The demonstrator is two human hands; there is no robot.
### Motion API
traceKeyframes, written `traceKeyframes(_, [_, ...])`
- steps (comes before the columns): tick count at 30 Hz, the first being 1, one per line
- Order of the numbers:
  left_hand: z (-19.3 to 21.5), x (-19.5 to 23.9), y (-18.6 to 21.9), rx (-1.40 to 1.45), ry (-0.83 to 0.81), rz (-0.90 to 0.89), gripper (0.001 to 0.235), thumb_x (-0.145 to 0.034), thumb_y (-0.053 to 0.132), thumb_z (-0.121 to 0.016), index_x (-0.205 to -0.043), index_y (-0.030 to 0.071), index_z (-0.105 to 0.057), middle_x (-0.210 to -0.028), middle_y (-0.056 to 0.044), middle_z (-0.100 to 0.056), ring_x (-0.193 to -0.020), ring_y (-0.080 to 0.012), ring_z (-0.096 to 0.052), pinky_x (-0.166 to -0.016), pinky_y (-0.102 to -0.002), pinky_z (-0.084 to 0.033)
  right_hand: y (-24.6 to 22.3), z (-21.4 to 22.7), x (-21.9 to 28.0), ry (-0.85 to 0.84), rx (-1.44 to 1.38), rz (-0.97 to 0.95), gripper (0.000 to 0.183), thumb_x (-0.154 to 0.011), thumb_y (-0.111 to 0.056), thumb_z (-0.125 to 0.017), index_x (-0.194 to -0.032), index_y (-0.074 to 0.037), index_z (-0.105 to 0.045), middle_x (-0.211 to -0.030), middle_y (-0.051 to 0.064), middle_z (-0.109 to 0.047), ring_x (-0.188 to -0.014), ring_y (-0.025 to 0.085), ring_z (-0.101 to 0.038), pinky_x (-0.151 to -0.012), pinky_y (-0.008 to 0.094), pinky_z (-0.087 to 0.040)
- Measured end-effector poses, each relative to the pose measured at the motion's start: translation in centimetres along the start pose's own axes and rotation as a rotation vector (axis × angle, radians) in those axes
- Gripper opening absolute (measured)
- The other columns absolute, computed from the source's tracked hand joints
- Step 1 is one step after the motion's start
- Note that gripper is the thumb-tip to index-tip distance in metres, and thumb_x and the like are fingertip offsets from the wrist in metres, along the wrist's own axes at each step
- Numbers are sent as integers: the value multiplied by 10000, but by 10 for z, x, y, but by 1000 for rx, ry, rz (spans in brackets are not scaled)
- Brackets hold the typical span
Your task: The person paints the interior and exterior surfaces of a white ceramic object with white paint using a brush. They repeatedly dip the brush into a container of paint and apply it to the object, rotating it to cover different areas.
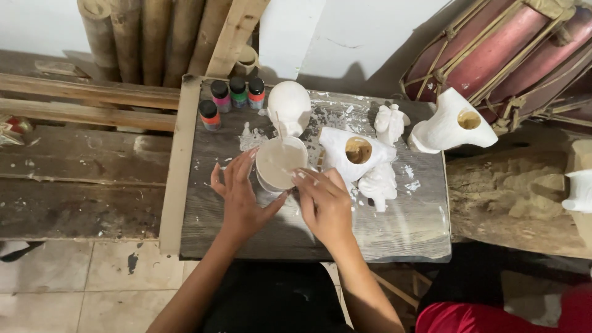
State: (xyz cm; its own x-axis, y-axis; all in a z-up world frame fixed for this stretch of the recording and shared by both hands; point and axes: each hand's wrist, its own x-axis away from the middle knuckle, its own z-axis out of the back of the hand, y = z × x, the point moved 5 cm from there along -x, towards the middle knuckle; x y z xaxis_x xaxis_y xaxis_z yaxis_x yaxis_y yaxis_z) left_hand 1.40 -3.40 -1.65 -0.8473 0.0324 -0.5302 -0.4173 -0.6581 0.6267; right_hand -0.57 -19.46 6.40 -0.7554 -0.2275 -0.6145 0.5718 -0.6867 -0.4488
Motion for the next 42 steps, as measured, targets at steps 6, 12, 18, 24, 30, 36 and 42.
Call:
traceKeyframes(6, [-3, -3, -6, 31, -67, 31, 1023, -738, 491, -869, -1513, 105, -324, -1506, -100, -506, -1409, -265, -472, -1210, -606, -70, 14, 0, 32, 168, -16, -86, 239, -987, 14, -623, -1158, -116, -728, -1144, 84, -782, -978, 205, -728, -775, 283, -551])
traceKeyframes(12, [-3, -12, -14, 51, -159, 118, 1013, -634, 526, -912, -1444, 145, -438, -1437, -41, -553, -1380, -199, -469, -1195, -554, -45, 11, 54, 84, 773, -270, -450, 145, -1079, -88, -595, -1142, 32, -646, -1054, 171, -707, -937, 261, -729, -866, 342, -661])
traceKeyframes(18, [-3, -14, -19, 90, -151, 162, 1007, -583, 554, -915, -1418, 171, -502, -1419, -74, -563, -1394, -179, -454, -1202, -523, -48, 40, 42, 160, 668, -101, -165, 98, -1054, 96, -544, -1147, 93, -575, -1066, 256, -685, -968, 350, -745, -878, 390, -731])
traceKeyframes(24, [5, -13, -7, 221, 74, -194, 1133, -628, 298, -986, -1496, 87, -290, -1475, -210, -485, -1324, -383, -445, -1103, -676, -73, 40, 8, 127, 527, 176, 82, 87, -922, 90, -635, -919, 84, -722, -889, 236, -750, -777, 403, -751, -714, 491, -623])
traceKeyframes(30, [2, -4, -22, 192, 83, -240, 1088, -625, 289, -982, -1445, 74, -299, -1463, -240, -482, -1296, -424, -472, -1115, -643, -180, 45, 5, 121, 455, 226, 62, 121, -926, 87, -646, -936, 54, -761, -914, 194, -773, -787, 366, -764, -712, 470, -618])
traceKeyframes(36, [1, 0, -30, 193, 91, -239, 1078, -624, 308, -988, -1435, 62, -323, -1434, -269, -481, -1264, -433, -471, -1124, -643, -144, 10, 30, 94, 446, 189, 104, 97, -915, 81, -637, -894, 69, -731, -845, 204, -751, -730, 405, -754, -685, 498, -608])
traceKeyframes(42, [11, -8, -22, 164, 104, -243, 1081, -604, 334, -999, -1412, 94, -321, -1396, -252, -480, -1259, -428, -465, -1127, -637, -150, 29, 10, 95, 464, 186, 120, 108, -931, 70, -634, -895, 67, -735, -848, 203, -755, -725, 413, -751, -667, 506, -601])
